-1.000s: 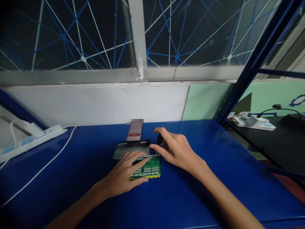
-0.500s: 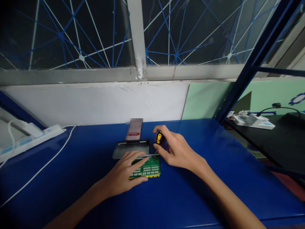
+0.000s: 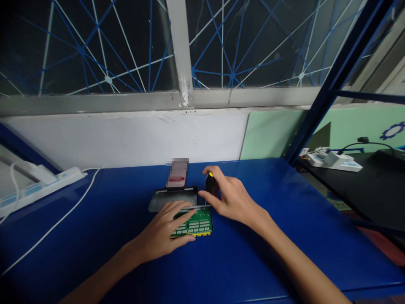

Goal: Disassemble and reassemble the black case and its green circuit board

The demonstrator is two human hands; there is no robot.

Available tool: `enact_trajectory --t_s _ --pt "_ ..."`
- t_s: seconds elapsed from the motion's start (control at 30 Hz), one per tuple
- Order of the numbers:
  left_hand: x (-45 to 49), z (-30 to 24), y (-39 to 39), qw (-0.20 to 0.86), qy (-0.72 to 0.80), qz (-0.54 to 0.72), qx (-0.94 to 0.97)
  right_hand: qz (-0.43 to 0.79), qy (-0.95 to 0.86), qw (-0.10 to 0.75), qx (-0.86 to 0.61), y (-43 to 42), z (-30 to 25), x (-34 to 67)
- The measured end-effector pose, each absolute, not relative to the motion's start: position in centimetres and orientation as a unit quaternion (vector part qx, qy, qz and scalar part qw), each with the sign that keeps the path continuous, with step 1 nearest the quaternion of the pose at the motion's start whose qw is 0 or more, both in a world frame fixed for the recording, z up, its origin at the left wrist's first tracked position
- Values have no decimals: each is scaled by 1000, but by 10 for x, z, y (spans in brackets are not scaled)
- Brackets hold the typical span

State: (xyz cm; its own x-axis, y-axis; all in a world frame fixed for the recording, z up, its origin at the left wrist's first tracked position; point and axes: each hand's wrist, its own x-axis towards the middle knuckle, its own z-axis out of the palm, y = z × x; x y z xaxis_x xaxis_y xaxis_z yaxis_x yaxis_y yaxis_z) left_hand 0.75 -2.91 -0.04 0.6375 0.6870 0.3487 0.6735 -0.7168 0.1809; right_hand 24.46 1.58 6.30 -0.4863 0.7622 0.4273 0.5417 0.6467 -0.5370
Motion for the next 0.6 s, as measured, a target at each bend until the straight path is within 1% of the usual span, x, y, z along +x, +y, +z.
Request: enact_trajectory --t_s 0.13,0.4,0.5,0.6 --pt "7 -2 -29 22 378 202 903 190 -840 336 -381 16 62 244" --pt "7 -2 -29 27 376 205 903 146 -827 364 -403 19 55 243" --pt "7 -1 -29 23 377 198 904 141 -812 403 -399 19 53 240" --pt "6 0 -30 21 376 200 905 150 -773 464 -405 22 53 240"
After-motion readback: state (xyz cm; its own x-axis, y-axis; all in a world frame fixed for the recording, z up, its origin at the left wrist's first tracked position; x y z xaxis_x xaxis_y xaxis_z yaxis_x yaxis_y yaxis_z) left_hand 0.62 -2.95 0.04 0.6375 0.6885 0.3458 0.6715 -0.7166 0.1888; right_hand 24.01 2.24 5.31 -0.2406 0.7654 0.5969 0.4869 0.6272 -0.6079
